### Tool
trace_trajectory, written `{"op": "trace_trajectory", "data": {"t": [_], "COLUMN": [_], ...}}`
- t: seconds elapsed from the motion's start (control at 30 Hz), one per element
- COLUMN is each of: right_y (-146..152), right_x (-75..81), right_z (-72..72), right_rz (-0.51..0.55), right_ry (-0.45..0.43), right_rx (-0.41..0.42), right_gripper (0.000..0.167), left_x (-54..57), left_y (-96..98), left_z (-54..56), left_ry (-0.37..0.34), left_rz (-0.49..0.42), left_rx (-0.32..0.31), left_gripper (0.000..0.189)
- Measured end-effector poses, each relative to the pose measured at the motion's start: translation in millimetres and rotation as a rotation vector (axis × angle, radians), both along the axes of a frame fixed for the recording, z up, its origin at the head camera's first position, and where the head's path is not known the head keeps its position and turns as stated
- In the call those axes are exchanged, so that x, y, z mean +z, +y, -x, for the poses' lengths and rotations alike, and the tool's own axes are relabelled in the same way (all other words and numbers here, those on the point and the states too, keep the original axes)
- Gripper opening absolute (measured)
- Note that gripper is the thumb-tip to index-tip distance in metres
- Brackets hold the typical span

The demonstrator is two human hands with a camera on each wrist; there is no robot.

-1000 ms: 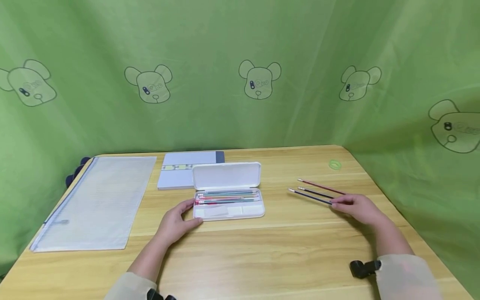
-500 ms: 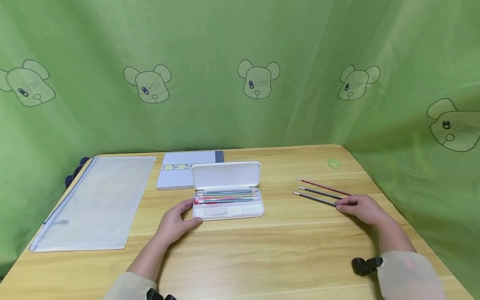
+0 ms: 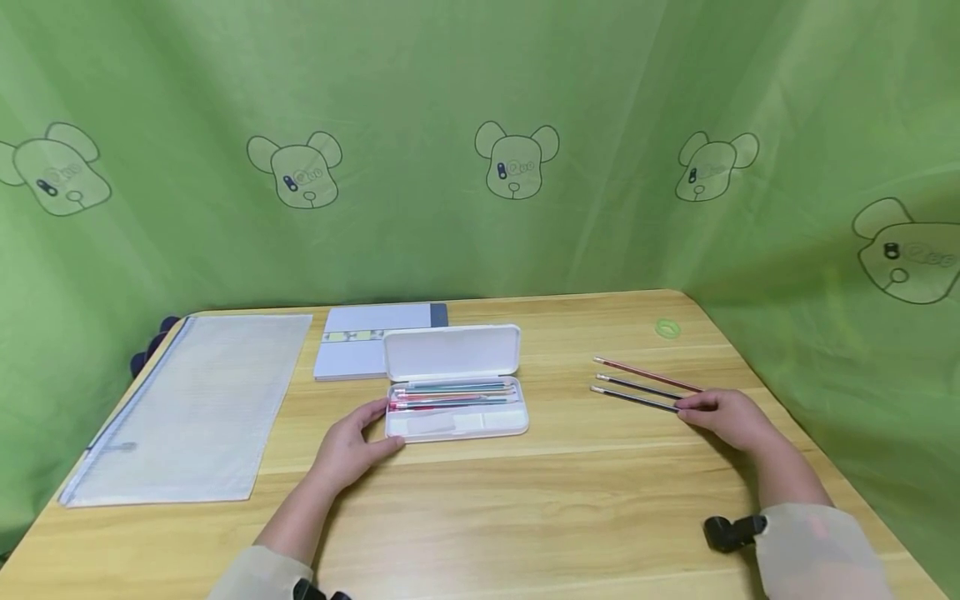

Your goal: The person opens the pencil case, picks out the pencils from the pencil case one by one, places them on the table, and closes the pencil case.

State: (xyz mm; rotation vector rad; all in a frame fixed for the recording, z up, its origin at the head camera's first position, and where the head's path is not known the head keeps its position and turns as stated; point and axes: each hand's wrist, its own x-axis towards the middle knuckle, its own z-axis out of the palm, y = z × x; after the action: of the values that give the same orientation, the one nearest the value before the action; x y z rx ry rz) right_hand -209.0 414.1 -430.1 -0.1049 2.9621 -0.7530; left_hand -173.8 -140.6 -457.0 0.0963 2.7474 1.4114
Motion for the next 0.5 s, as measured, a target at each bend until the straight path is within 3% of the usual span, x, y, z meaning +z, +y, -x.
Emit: {"op": "trace_trajectory", "data": {"t": [0.5], "right_y": [-16], "right_x": [7.3], "right_z": [-2.0], "right_rz": [0.078], "right_ry": [-0.004], "right_rx": [-0.082], "right_gripper": [0.048], "left_x": [-0.1], "left_y": [-0.1], "left_z": [-0.6], "left_ry": [0.005], "left_rz": [0.003], "left_rx": [-0.002], "left_gripper": [0.070]}}
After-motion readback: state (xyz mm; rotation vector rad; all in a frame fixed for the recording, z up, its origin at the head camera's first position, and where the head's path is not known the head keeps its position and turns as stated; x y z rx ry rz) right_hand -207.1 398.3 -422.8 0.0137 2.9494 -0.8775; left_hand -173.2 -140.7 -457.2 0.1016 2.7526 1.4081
